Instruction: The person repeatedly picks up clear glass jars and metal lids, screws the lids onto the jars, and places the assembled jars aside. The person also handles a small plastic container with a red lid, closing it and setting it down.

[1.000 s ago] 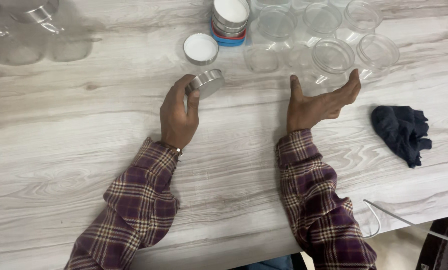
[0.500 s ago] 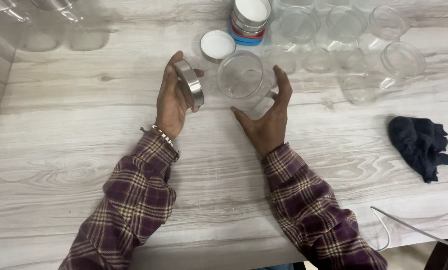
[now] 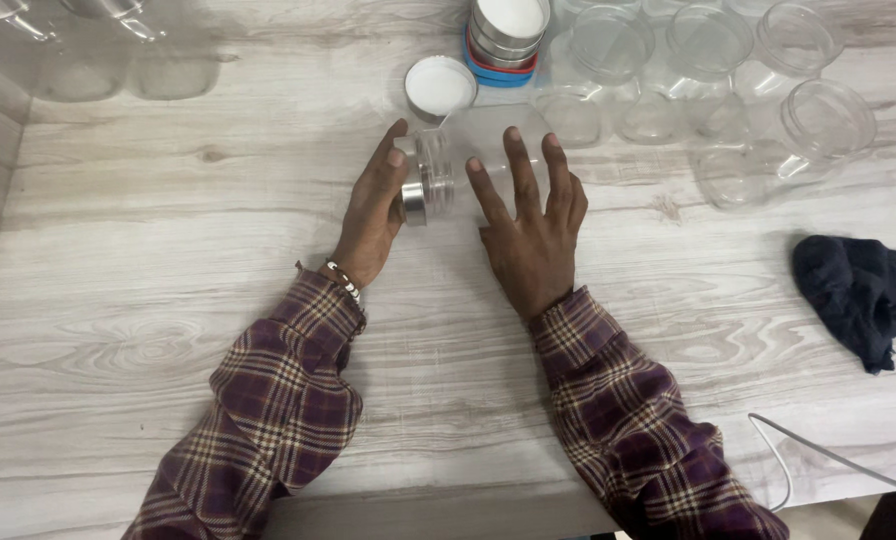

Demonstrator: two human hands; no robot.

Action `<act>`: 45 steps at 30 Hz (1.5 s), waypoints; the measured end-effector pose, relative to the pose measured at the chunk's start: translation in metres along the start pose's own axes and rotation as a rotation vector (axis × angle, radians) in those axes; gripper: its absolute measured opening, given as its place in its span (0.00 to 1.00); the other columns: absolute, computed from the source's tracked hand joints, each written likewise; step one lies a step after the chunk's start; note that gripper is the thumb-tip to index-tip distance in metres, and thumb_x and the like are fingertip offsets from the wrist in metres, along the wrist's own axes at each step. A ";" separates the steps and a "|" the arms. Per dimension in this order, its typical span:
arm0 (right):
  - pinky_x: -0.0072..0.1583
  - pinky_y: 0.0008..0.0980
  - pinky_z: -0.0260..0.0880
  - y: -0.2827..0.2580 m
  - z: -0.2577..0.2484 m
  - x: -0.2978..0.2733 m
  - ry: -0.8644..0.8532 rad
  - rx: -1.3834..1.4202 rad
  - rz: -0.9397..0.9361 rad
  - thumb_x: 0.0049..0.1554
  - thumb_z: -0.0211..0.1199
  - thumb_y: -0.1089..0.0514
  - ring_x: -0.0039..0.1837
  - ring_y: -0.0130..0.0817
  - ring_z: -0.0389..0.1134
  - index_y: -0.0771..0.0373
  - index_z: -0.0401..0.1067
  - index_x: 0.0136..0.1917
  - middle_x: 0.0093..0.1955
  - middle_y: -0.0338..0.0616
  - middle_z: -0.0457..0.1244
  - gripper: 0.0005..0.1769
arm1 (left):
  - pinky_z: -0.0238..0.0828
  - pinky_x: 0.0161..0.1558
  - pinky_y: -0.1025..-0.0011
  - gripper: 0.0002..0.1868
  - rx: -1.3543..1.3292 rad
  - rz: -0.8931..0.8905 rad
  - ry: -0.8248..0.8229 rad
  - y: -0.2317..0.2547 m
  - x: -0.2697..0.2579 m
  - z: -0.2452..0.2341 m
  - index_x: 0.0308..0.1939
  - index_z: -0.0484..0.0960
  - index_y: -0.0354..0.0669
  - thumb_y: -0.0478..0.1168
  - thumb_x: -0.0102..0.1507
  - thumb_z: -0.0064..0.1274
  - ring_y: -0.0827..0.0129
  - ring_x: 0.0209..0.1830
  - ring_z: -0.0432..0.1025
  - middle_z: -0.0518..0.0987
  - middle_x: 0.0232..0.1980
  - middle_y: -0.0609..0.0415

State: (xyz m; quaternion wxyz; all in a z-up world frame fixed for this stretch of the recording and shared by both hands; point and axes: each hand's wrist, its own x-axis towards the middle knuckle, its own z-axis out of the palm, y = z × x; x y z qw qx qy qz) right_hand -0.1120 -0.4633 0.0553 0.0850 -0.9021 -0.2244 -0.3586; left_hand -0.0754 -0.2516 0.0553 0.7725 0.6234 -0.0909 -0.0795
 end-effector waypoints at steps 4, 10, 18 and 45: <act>0.80 0.57 0.49 -0.001 -0.004 -0.002 -0.059 0.018 0.000 0.53 0.76 0.60 0.86 0.48 0.39 0.51 0.52 0.83 0.87 0.37 0.45 0.51 | 0.38 0.79 0.43 0.57 0.034 -0.026 0.022 -0.001 0.002 -0.001 0.81 0.45 0.45 0.77 0.62 0.41 0.46 0.86 0.33 0.40 0.84 0.35; 0.82 0.52 0.51 0.000 -0.008 -0.001 -0.072 0.153 -0.019 0.50 0.77 0.59 0.85 0.51 0.41 0.55 0.56 0.81 0.85 0.41 0.47 0.50 | 0.34 0.75 0.38 0.58 0.054 -0.021 -0.001 0.002 -0.002 0.002 0.81 0.42 0.49 0.79 0.59 0.37 0.46 0.85 0.30 0.37 0.85 0.38; 0.84 0.60 0.48 0.001 -0.004 -0.005 0.051 0.361 -0.051 0.57 0.80 0.45 0.87 0.55 0.37 0.46 0.44 0.84 0.86 0.54 0.37 0.56 | 0.58 0.74 0.42 0.53 0.114 0.093 -0.028 0.001 -0.001 0.005 0.82 0.41 0.57 0.76 0.62 0.42 0.47 0.79 0.57 0.48 0.84 0.39; 0.50 0.33 0.77 0.025 -0.023 0.006 -0.084 1.009 0.725 0.66 0.27 0.24 0.48 0.37 0.76 0.68 0.79 0.50 0.42 0.50 0.73 0.52 | 0.73 0.69 0.59 0.56 0.052 0.121 -0.253 0.019 -0.009 0.006 0.80 0.55 0.47 0.64 0.57 0.64 0.60 0.69 0.71 0.70 0.72 0.46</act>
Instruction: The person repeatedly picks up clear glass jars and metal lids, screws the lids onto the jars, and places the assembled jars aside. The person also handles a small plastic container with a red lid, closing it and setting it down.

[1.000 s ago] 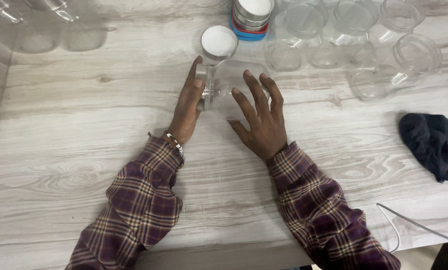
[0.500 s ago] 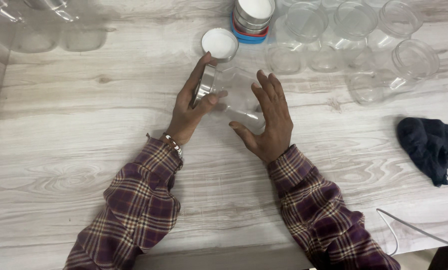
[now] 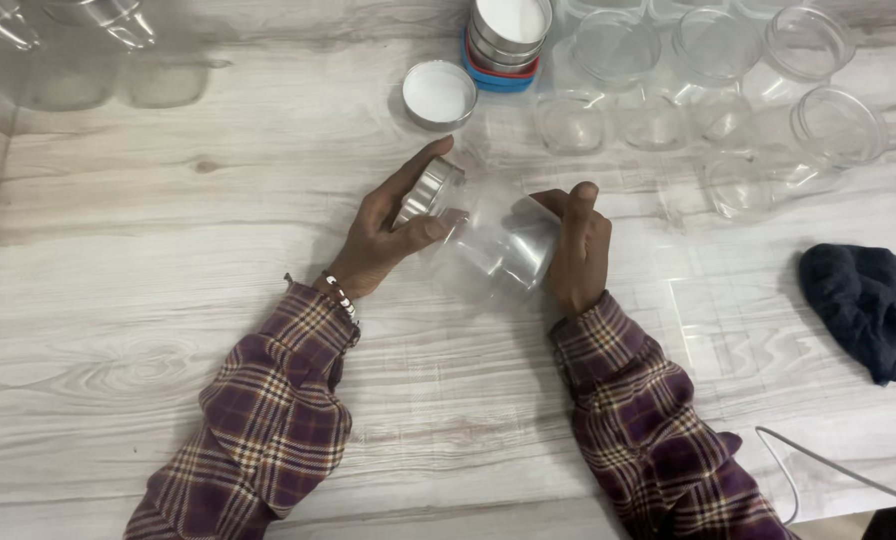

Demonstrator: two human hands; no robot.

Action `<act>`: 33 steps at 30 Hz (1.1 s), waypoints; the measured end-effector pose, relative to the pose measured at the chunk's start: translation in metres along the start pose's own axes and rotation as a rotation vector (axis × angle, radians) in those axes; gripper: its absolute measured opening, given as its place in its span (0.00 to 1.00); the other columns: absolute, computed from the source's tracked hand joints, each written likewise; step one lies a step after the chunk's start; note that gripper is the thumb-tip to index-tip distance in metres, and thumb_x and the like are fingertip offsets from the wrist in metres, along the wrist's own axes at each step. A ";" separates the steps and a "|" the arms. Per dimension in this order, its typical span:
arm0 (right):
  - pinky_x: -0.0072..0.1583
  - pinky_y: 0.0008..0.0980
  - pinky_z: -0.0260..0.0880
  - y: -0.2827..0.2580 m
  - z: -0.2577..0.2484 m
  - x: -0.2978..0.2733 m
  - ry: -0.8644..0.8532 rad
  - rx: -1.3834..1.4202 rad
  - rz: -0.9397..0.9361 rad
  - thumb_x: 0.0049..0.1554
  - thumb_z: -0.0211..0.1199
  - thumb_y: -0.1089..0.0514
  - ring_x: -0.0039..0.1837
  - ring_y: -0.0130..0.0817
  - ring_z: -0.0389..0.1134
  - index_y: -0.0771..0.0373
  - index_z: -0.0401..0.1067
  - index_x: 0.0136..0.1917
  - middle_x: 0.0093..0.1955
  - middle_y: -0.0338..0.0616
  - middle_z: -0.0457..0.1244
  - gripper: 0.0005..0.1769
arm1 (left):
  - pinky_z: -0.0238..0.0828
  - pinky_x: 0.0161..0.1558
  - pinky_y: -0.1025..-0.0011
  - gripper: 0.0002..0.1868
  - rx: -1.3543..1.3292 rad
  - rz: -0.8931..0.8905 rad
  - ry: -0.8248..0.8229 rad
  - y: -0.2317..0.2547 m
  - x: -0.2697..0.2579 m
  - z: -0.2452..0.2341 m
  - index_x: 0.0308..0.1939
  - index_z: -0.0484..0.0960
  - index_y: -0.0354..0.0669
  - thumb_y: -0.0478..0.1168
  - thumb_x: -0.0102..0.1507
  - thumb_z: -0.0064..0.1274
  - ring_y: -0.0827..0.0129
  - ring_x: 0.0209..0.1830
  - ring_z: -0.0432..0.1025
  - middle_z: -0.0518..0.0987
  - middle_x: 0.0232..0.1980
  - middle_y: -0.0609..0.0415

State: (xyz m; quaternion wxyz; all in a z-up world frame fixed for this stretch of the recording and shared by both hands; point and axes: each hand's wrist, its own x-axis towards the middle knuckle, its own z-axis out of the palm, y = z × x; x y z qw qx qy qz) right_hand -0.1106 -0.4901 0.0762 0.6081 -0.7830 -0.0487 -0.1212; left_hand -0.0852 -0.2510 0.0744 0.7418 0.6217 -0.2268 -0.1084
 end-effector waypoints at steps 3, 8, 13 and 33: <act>0.49 0.34 0.78 0.011 0.003 0.005 0.032 0.018 0.041 0.66 0.26 0.26 0.45 0.38 0.76 0.69 0.78 0.51 0.39 0.49 0.72 0.51 | 0.74 0.70 0.60 0.55 0.002 0.018 0.019 -0.003 0.002 -0.002 0.80 0.56 0.46 0.66 0.58 0.62 0.62 0.71 0.70 0.69 0.74 0.47; 0.54 0.29 0.79 0.015 0.006 0.004 0.129 -0.024 -0.257 0.75 0.35 0.37 0.57 0.39 0.74 0.69 0.66 0.68 0.62 0.53 0.67 0.35 | 0.71 0.66 0.60 0.53 0.122 0.024 0.091 -0.008 0.002 -0.003 0.81 0.59 0.46 0.70 0.61 0.57 0.62 0.66 0.68 0.68 0.77 0.47; 0.49 0.25 0.72 0.002 0.006 -0.002 0.049 -0.014 -0.265 0.72 0.43 0.40 0.56 0.36 0.69 0.63 0.61 0.76 0.70 0.50 0.65 0.31 | 0.75 0.68 0.60 0.51 0.039 0.017 0.215 -0.006 0.006 0.002 0.79 0.57 0.46 0.72 0.62 0.52 0.62 0.73 0.66 0.67 0.74 0.44; 0.59 0.35 0.77 0.004 0.006 0.001 -0.075 -0.143 -0.507 0.59 0.57 0.72 0.68 0.42 0.65 0.66 0.54 0.78 0.76 0.58 0.54 0.35 | 0.71 0.62 0.66 0.45 0.090 0.084 0.364 -0.013 0.003 0.000 0.75 0.65 0.44 0.73 0.69 0.28 0.62 0.64 0.70 0.76 0.63 0.44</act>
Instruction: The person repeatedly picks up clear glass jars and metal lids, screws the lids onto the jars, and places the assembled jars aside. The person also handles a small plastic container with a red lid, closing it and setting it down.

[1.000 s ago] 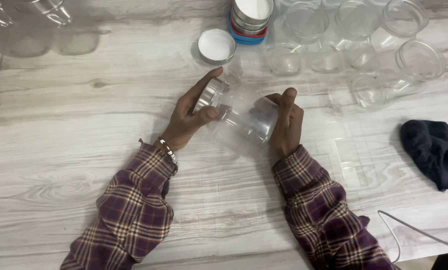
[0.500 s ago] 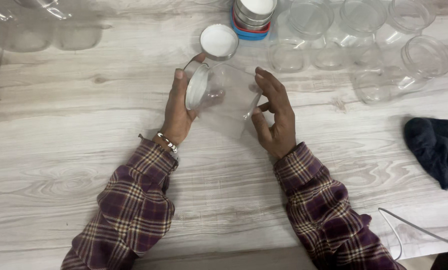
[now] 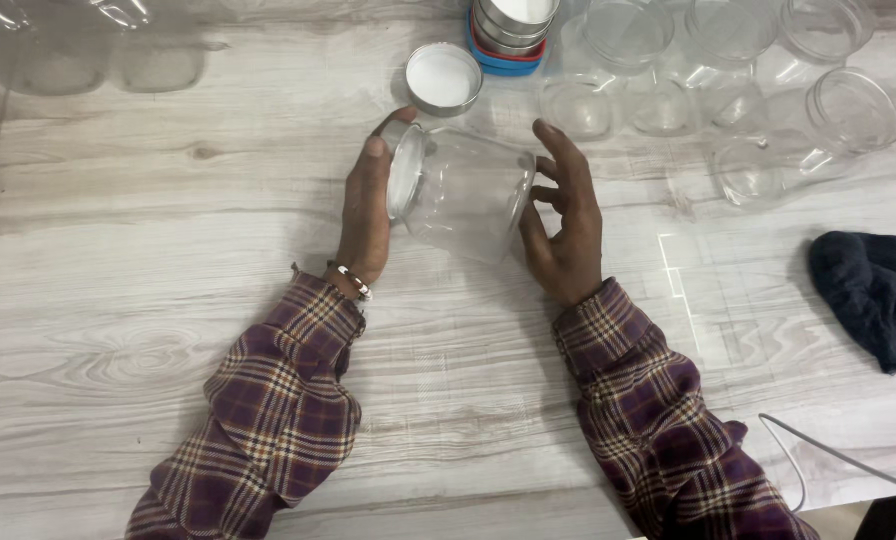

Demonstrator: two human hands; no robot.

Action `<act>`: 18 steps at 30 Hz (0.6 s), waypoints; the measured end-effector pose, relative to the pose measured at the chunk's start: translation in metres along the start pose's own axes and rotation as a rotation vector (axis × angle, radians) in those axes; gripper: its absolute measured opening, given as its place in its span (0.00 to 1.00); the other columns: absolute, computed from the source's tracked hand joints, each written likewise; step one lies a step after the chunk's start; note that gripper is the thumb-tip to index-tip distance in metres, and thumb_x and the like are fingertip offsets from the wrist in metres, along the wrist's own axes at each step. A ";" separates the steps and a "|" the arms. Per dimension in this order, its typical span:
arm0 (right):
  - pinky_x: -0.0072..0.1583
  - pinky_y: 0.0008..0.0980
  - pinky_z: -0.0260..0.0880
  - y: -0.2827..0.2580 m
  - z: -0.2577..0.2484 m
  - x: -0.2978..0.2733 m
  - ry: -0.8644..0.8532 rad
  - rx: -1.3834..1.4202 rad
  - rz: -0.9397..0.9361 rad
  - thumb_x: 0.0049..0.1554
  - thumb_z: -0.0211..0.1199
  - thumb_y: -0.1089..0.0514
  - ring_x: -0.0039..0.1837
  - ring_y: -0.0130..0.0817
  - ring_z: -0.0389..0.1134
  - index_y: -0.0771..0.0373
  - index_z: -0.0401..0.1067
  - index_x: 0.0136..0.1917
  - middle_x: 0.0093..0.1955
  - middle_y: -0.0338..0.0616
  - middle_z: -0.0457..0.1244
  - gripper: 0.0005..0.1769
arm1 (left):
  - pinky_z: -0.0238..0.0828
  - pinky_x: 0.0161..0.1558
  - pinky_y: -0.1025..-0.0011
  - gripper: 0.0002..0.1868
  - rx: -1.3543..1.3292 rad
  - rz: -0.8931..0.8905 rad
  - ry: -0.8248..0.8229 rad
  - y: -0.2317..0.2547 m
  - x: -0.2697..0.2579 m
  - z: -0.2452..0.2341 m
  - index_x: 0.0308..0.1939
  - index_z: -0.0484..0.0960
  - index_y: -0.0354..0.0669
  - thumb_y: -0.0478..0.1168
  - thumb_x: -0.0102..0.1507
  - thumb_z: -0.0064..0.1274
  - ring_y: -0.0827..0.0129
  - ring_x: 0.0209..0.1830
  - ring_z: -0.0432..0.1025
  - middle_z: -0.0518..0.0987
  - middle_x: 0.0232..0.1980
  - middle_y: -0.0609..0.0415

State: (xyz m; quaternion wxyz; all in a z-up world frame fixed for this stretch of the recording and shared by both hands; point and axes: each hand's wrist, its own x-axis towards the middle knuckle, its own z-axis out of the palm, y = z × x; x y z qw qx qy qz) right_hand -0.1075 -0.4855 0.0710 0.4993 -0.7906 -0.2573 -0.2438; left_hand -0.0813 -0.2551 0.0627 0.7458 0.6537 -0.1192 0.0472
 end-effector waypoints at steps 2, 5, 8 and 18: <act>0.64 0.36 0.77 0.001 0.002 -0.001 -0.047 -0.081 0.018 0.58 0.59 0.72 0.73 0.42 0.64 0.61 0.57 0.79 0.79 0.53 0.54 0.37 | 0.71 0.62 0.66 0.45 0.065 -0.004 0.024 0.002 0.001 0.001 0.74 0.67 0.43 0.74 0.69 0.27 0.62 0.64 0.71 0.77 0.63 0.43; 0.50 0.30 0.78 0.017 0.001 -0.011 -0.058 -0.046 0.194 0.62 0.61 0.65 0.56 0.34 0.70 0.63 0.61 0.73 0.66 0.51 0.63 0.28 | 0.75 0.60 0.67 0.45 0.002 -0.047 0.026 0.002 0.001 0.000 0.73 0.68 0.42 0.74 0.69 0.26 0.63 0.62 0.72 0.76 0.64 0.44; 0.40 0.32 0.69 0.035 0.003 -0.018 -0.192 -0.086 0.648 0.72 0.54 0.53 0.39 0.43 0.68 0.66 0.69 0.65 0.47 0.62 0.64 0.15 | 0.78 0.53 0.68 0.46 -0.100 -0.073 -0.020 0.004 0.001 -0.001 0.73 0.66 0.43 0.74 0.67 0.26 0.64 0.55 0.76 0.81 0.59 0.42; 0.45 0.28 0.78 0.014 -0.002 -0.007 -0.007 0.108 0.048 0.71 0.58 0.50 0.51 0.40 0.72 0.72 0.56 0.75 0.70 0.60 0.61 0.29 | 0.76 0.53 0.70 0.46 -0.043 -0.062 0.016 0.000 0.000 -0.002 0.73 0.68 0.40 0.73 0.69 0.26 0.66 0.53 0.76 0.80 0.58 0.45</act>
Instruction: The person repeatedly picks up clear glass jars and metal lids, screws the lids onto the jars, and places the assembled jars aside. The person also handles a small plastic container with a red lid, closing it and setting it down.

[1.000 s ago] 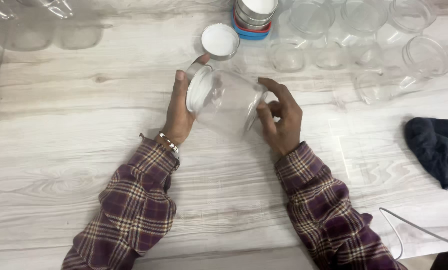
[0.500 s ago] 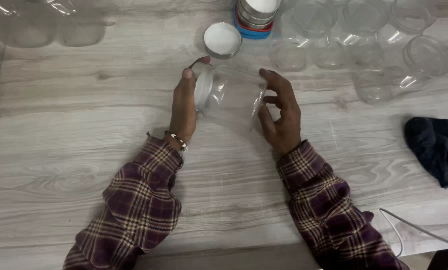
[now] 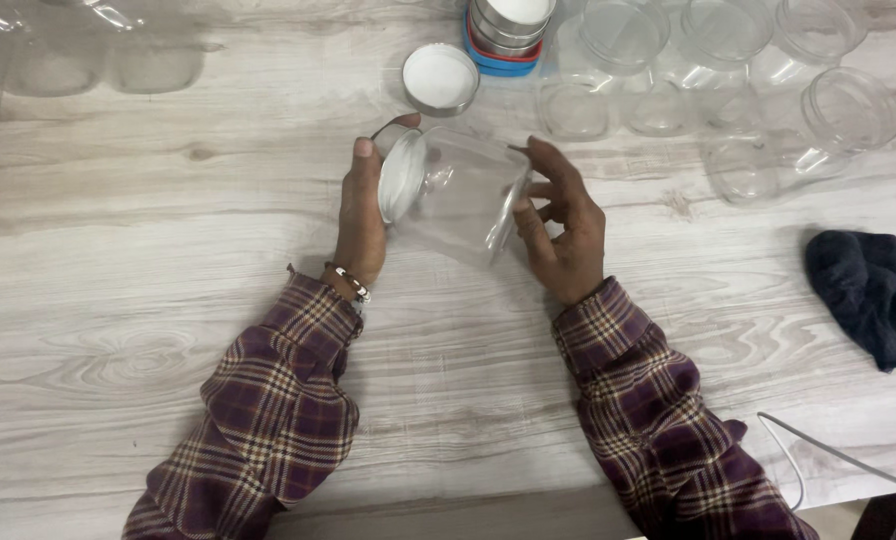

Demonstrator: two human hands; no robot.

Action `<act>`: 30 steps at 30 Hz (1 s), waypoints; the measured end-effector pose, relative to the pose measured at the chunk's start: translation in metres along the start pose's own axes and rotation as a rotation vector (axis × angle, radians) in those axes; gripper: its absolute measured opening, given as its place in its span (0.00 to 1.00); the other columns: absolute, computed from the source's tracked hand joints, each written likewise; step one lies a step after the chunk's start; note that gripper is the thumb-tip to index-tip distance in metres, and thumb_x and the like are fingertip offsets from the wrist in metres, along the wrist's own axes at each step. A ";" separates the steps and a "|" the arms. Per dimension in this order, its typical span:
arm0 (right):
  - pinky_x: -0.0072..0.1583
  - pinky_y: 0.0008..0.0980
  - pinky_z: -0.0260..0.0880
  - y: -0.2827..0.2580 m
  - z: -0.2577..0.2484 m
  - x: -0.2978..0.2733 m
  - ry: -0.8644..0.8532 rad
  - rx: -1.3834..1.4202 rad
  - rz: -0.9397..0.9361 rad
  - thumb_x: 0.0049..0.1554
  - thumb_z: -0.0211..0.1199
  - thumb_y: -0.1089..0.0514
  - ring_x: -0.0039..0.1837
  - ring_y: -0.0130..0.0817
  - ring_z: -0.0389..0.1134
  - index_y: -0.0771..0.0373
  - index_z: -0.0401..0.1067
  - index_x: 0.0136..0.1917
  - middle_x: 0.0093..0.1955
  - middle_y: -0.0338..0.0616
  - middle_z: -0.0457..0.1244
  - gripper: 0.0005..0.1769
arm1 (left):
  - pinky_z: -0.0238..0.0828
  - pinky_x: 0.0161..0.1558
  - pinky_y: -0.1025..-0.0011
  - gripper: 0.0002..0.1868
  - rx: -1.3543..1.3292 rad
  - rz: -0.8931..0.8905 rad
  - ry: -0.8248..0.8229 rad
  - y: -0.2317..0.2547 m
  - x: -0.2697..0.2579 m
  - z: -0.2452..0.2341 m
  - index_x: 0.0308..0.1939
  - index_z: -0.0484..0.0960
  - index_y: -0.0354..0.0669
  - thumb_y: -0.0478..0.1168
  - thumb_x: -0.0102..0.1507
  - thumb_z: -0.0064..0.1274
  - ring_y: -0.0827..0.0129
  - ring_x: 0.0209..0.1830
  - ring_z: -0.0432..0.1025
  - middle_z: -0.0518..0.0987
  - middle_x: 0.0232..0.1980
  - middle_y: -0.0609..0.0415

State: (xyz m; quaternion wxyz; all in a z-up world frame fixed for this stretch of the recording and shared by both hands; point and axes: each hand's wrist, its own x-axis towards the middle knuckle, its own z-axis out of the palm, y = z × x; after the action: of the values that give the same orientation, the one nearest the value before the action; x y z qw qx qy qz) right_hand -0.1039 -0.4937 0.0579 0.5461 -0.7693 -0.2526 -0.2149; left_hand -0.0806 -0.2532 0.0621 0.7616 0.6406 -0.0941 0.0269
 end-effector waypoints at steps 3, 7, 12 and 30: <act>0.37 0.27 0.72 0.011 0.001 -0.006 -0.049 0.013 0.374 0.65 0.61 0.51 0.35 0.34 0.71 0.70 0.66 0.69 0.57 0.62 0.67 0.26 | 0.75 0.59 0.69 0.45 -0.079 0.035 0.001 -0.002 0.002 0.000 0.73 0.67 0.39 0.73 0.70 0.27 0.68 0.59 0.75 0.77 0.63 0.46; 0.37 0.29 0.68 0.029 0.003 -0.012 -0.157 0.024 0.614 0.72 0.59 0.50 0.34 0.36 0.65 0.74 0.71 0.56 0.40 0.70 0.64 0.20 | 0.78 0.56 0.69 0.46 -0.033 0.077 0.030 -0.001 0.001 -0.001 0.73 0.67 0.42 0.74 0.69 0.26 0.68 0.55 0.76 0.80 0.59 0.46; 0.46 0.26 0.76 0.012 0.000 -0.003 -0.029 0.065 0.187 0.64 0.66 0.53 0.53 0.33 0.72 0.64 0.57 0.77 0.71 0.54 0.62 0.34 | 0.80 0.47 0.69 0.46 -0.106 0.006 -0.015 0.002 0.001 0.000 0.73 0.66 0.42 0.74 0.67 0.28 0.67 0.51 0.76 0.79 0.58 0.45; 0.43 0.26 0.77 -0.004 0.007 0.009 -0.139 -0.063 0.257 0.61 0.66 0.55 0.49 0.31 0.74 0.63 0.64 0.71 0.59 0.48 0.68 0.28 | 0.72 0.62 0.64 0.46 -0.008 0.074 -0.004 0.006 -0.005 -0.007 0.74 0.66 0.38 0.73 0.70 0.28 0.62 0.63 0.70 0.74 0.64 0.45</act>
State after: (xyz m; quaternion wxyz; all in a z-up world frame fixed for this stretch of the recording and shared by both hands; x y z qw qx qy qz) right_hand -0.0989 -0.4842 0.0642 0.5258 -0.8251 -0.1822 -0.0971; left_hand -0.0854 -0.2454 0.0656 0.7624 0.6338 -0.1194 0.0534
